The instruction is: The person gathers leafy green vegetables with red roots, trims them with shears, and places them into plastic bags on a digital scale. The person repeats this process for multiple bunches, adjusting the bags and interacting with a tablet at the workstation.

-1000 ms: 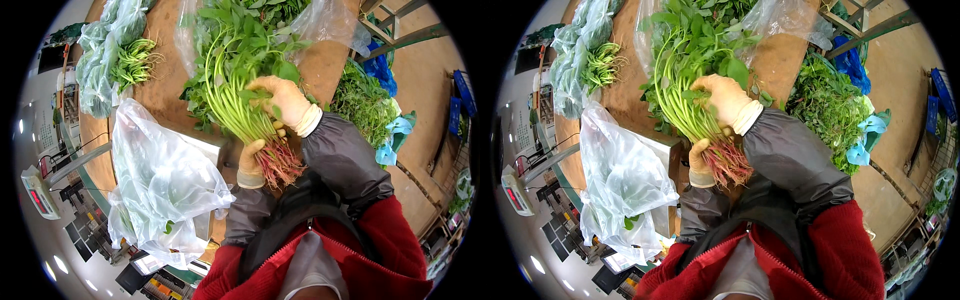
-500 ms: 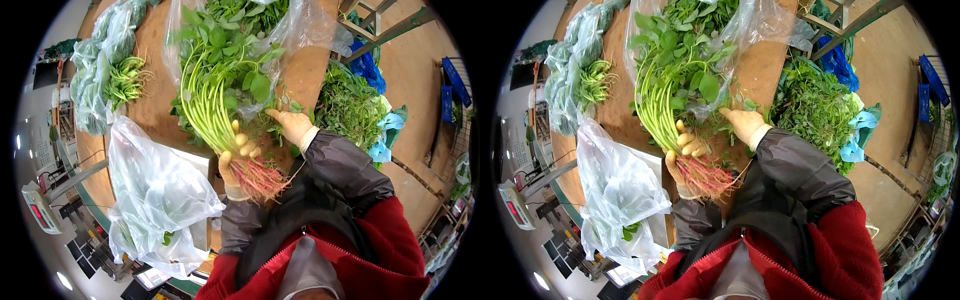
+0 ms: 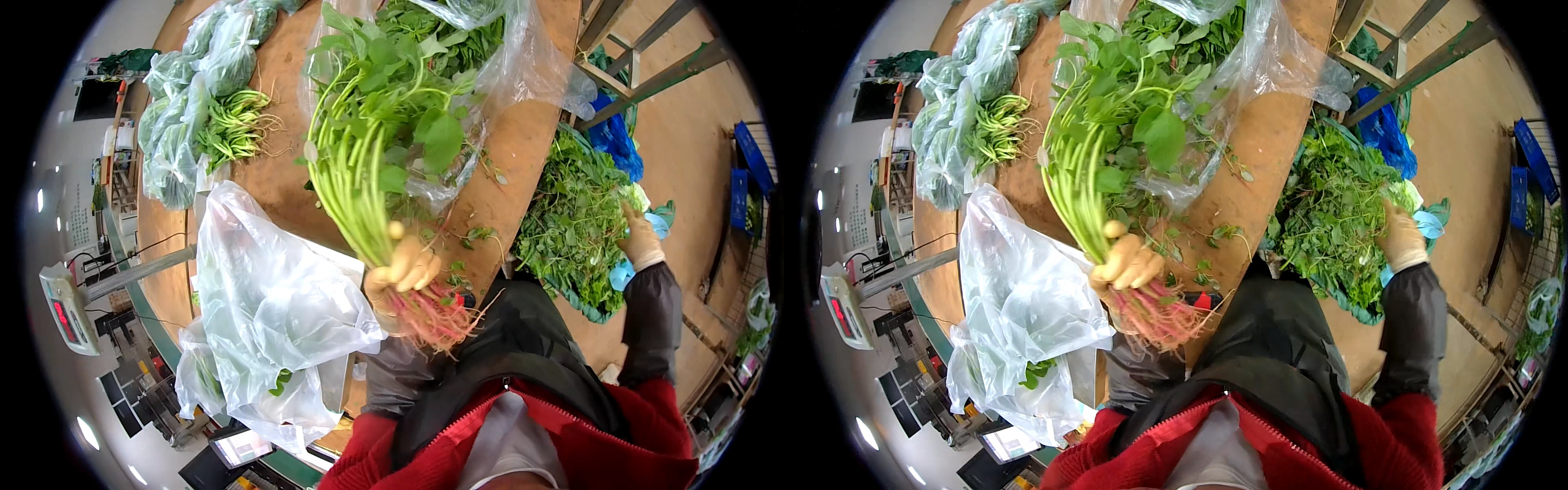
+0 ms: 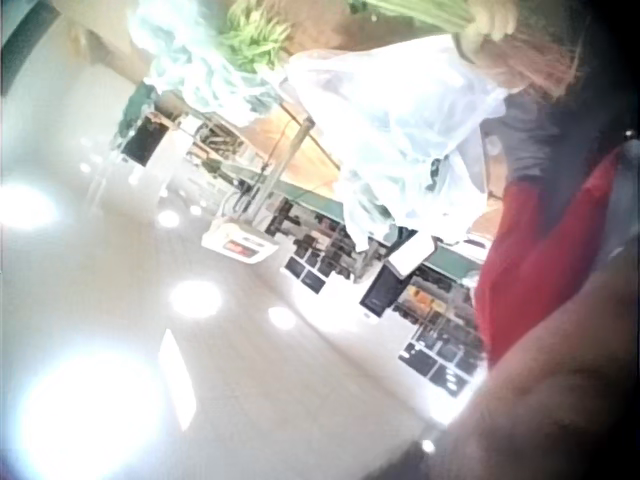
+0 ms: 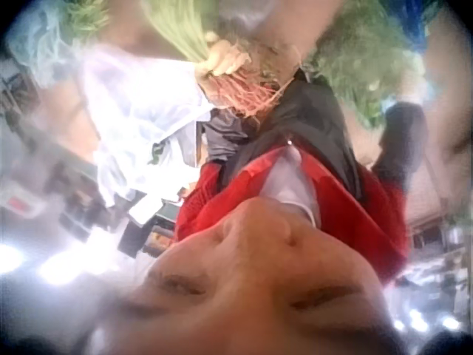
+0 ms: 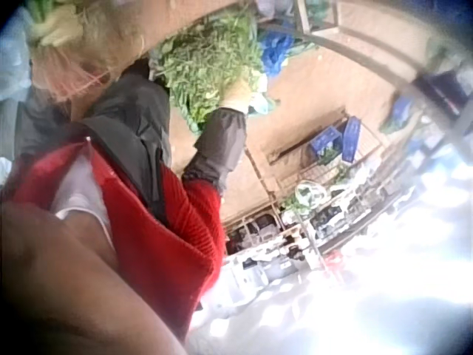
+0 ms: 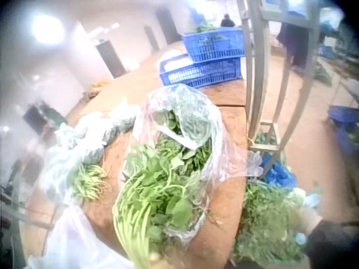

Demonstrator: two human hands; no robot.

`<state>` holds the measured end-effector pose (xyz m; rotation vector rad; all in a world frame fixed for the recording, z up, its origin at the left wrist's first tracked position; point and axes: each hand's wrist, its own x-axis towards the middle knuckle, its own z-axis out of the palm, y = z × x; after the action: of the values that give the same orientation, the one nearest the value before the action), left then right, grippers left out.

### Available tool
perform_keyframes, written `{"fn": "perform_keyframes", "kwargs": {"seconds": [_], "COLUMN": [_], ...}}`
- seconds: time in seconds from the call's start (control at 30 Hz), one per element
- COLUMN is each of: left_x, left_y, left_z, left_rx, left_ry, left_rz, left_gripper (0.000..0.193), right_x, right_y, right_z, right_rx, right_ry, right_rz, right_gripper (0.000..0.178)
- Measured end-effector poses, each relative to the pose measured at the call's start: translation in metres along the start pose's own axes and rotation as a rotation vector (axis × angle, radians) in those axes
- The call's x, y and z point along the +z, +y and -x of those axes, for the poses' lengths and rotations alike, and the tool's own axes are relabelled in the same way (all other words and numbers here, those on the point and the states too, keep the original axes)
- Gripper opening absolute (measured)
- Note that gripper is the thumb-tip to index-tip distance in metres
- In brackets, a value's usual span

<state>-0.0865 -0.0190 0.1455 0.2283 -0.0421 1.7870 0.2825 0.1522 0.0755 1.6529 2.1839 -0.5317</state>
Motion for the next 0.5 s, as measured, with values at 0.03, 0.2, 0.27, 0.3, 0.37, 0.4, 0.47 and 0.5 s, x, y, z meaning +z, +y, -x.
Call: {"fn": "perform_keyframes", "kwargs": {"seconds": [0.03, 0.2, 0.27, 0.3, 0.37, 0.4, 0.47, 0.5], "left_x": [0.001, -0.021, -0.024, -0.013, 0.027, 0.043, 0.068, 0.074], "left_y": [0.0, -0.027, -0.035, -0.037, -0.032, -0.031, -0.04, -0.054], "left_z": [-0.001, 0.002, 0.014, 0.014, 0.02, 0.026, 0.027, 0.025], "left_rx": [-0.108, -0.596, -0.651, -0.661, -0.642, -0.65, -0.677, -0.713], "left_ry": [0.149, 0.428, 0.329, 0.3, 0.277, 0.251, 0.196, 0.173], "left_rz": [-0.269, -0.819, -0.803, -0.736, -0.641, -0.628, -0.637, -0.644], "left_gripper": [0.049, 0.038, 0.03, 0.032, 0.036, 0.037, 0.041, 0.043], "right_x": [-0.007, -0.007, -0.025, -0.03, -0.024, -0.006, -0.033, -0.05], "right_y": [-0.021, -0.2, -0.226, -0.232, -0.241, -0.242, -0.237, -0.22], "right_z": [0.004, -0.008, 0.009, 0.013, 0.024, 0.023, 0.042, 0.045], "right_rx": [-0.145, -0.68, -0.743, -0.758, -0.768, -0.668, -0.767, -0.823], "right_ry": [0.116, -0.883, -1.238, -1.34, -1.398, -1.466, -1.33, -1.239], "right_rz": [-0.252, -1.301, -1.717, -1.863, -1.969, -1.99, -1.954, -1.884], "right_gripper": [0.062, 0.051, 0.067, 0.076, 0.083, 0.078, 0.074, 0.069]}}
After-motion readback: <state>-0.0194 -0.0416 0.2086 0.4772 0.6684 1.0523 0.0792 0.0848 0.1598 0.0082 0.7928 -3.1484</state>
